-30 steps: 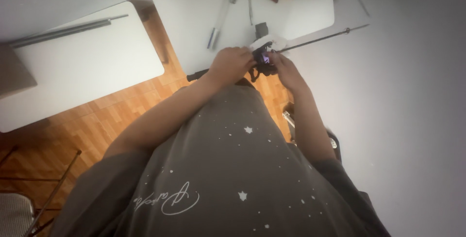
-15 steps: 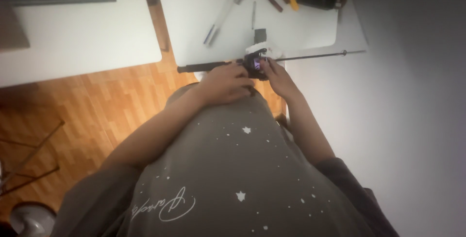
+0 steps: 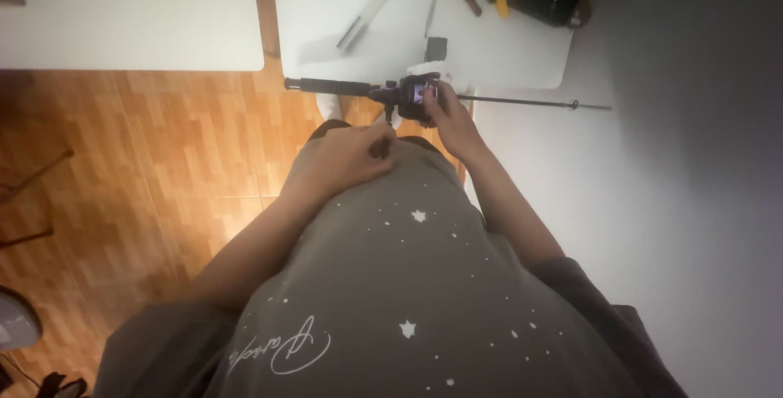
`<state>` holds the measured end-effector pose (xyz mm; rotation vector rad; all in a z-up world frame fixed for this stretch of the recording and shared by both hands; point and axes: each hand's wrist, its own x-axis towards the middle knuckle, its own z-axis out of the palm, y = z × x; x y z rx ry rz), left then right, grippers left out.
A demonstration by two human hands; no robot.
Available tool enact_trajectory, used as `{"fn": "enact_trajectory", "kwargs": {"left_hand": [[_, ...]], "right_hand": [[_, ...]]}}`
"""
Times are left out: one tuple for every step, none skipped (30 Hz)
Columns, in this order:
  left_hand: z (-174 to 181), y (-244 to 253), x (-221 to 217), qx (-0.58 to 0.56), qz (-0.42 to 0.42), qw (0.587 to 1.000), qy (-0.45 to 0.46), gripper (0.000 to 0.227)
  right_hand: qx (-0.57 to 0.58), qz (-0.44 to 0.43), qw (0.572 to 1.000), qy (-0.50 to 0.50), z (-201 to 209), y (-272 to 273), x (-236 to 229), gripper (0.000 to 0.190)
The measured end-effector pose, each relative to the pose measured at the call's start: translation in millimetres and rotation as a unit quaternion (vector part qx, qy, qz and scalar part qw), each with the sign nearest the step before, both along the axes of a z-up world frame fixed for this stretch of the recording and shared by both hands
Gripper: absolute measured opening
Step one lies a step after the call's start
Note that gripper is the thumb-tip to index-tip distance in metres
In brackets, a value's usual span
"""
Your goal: Assembling and adjusting a fishing reel on a rod at a workbench.
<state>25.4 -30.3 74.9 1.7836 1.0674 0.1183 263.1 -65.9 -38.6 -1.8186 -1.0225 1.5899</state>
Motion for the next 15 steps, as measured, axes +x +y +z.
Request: {"fn": "enact_trajectory", "kwargs": {"left_hand": [[-5.4, -4.7, 0.4, 0.002, 0.005, 1.0, 0.0, 0.024], [-11.1, -9.8, 0.7, -0.015, 0.028, 0.999, 0.008, 0.024], [-16.9, -14.7, 1.4, -0.032, 0.052, 0.998, 0.017, 0.024], [-16.4, -16.4, 1.7, -0.031, 0.055, 0.998, 0.018, 0.024], [-15.8, -17.7, 1.7, -0.051, 0.062, 0.997, 0.024, 0.022], [-15.2, -18.8, 0.8, -0.072, 0.066, 0.995, 0.029, 0.021], [-16.5, -20.7, -0.1, -0.072, 0.067, 0.995, 0.029, 0.021], [-18.0, -22.8, -1.0, -0.073, 0.075, 0.994, 0.012, 0.021], [-19.5, -24.9, -1.8, -0.075, 0.083, 0.994, -0.005, 0.021], [-20.8, -26.7, -2.4, -0.075, 0.084, 0.994, -0.005, 0.021], [-22.2, -28.5, -2.7, -0.07, 0.085, 0.994, -0.014, 0.02], [-23.8, -29.8, -3.0, -0.064, 0.087, 0.994, -0.022, 0.019], [-28.7, -31.9, -3.7, -0.064, 0.086, 0.994, -0.022, 0.019], [-33.3, -33.5, -4.0, -0.073, 0.072, 0.995, -0.012, 0.019], [-37.9, -35.1, -4.4, -0.081, 0.057, 0.995, -0.002, 0.018]], "right_hand": [[0.002, 0.005, 1.0, 0.0, -5.7, -1.8, 1.2, 0.059], [0.011, 0.004, 1.0, -0.001, -12.1, -4.3, 2.1, 0.058], [0.02, 0.004, 1.0, -0.003, -18.5, -6.6, 3.4, 0.058], [0.021, 0.007, 1.0, -0.001, -20.9, -6.6, 3.5, 0.058], [0.022, 0.002, 1.0, 0.006, -23.3, -6.3, 3.5, 0.056], [0.021, -0.006, 1.0, 0.012, -25.3, -7.0, 2.4, 0.055], [0.022, -0.005, 1.0, 0.012, -26.5, -6.5, 1.3, 0.055], [0.026, -0.019, 0.999, 0.034, -27.7, -6.5, 0.1, 0.055], [0.03, -0.032, 0.997, 0.056, -29.0, -6.3, -0.9, 0.055], [0.03, -0.032, 0.998, 0.055, -30.0, -5.6, -0.5, 0.055], [0.022, -0.045, 0.996, 0.077, -31.1, -4.9, 0.2, 0.055], [0.015, -0.059, 0.993, 0.099, -32.3, -3.8, 0.8, 0.054], [0.015, -0.06, 0.993, 0.099, -38.8, -6.2, 3.1, 0.054], [0.037, -0.046, 0.994, 0.087, -45.1, -8.0, 5.9, 0.055], [0.059, -0.031, 0.995, 0.075, -51.3, -9.8, 8.6, 0.058]]}}
